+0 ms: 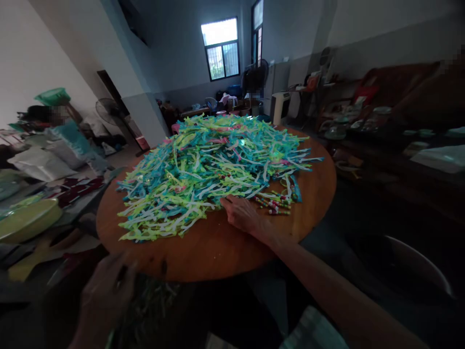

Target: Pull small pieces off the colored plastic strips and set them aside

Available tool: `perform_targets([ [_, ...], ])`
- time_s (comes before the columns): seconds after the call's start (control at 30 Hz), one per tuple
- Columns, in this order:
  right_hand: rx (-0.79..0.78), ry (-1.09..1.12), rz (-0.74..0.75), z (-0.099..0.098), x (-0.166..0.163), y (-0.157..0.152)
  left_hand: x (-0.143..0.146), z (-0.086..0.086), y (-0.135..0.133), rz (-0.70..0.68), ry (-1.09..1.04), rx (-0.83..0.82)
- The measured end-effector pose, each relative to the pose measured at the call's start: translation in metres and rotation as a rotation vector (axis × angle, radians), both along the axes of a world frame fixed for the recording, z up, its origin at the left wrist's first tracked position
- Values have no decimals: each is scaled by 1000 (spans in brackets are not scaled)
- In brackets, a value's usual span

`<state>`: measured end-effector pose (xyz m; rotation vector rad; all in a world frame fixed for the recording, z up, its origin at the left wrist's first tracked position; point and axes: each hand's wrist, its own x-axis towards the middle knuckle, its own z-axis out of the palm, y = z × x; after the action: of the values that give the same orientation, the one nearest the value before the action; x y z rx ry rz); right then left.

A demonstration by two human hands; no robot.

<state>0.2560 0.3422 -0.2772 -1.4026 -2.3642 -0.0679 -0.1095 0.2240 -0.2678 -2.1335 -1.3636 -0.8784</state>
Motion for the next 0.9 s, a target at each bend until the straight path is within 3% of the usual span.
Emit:
perform_targets([
  [0.13, 171, 320, 10, -5, 7, -15, 83, -15, 23, -200, -44, -142],
  [0.27, 278, 752, 56, -12, 19, -38, 152, -11, 40, -341, -107, -249],
  [0.37, 216, 971, -41, -19, 23, -58, 179, -6, 48, -310, -229, -338],
  [0.43, 212, 1037, -100, -25, 22, -74, 191, -3, 52, -256, -418, -480],
  [0.57, 319, 928, -22, -30, 10, -109, 211, 0, 57, -250, -909, -886],
  [0.67, 187, 601, 76, -24, 6, -131, 220, -1, 62, -246, -1248, -962],
  [0.73, 80, 434, 76, -16, 15, -135, 220, 0, 66, -196, -1347, -989],
  [0.8, 41, 359, -42, -8, 35, -130, 215, 5, 70, -170, -1198, -1064],
  [0.9, 16, 223, -365, 0, 74, -108, 207, 16, 74, -254, -625, -1014],
])
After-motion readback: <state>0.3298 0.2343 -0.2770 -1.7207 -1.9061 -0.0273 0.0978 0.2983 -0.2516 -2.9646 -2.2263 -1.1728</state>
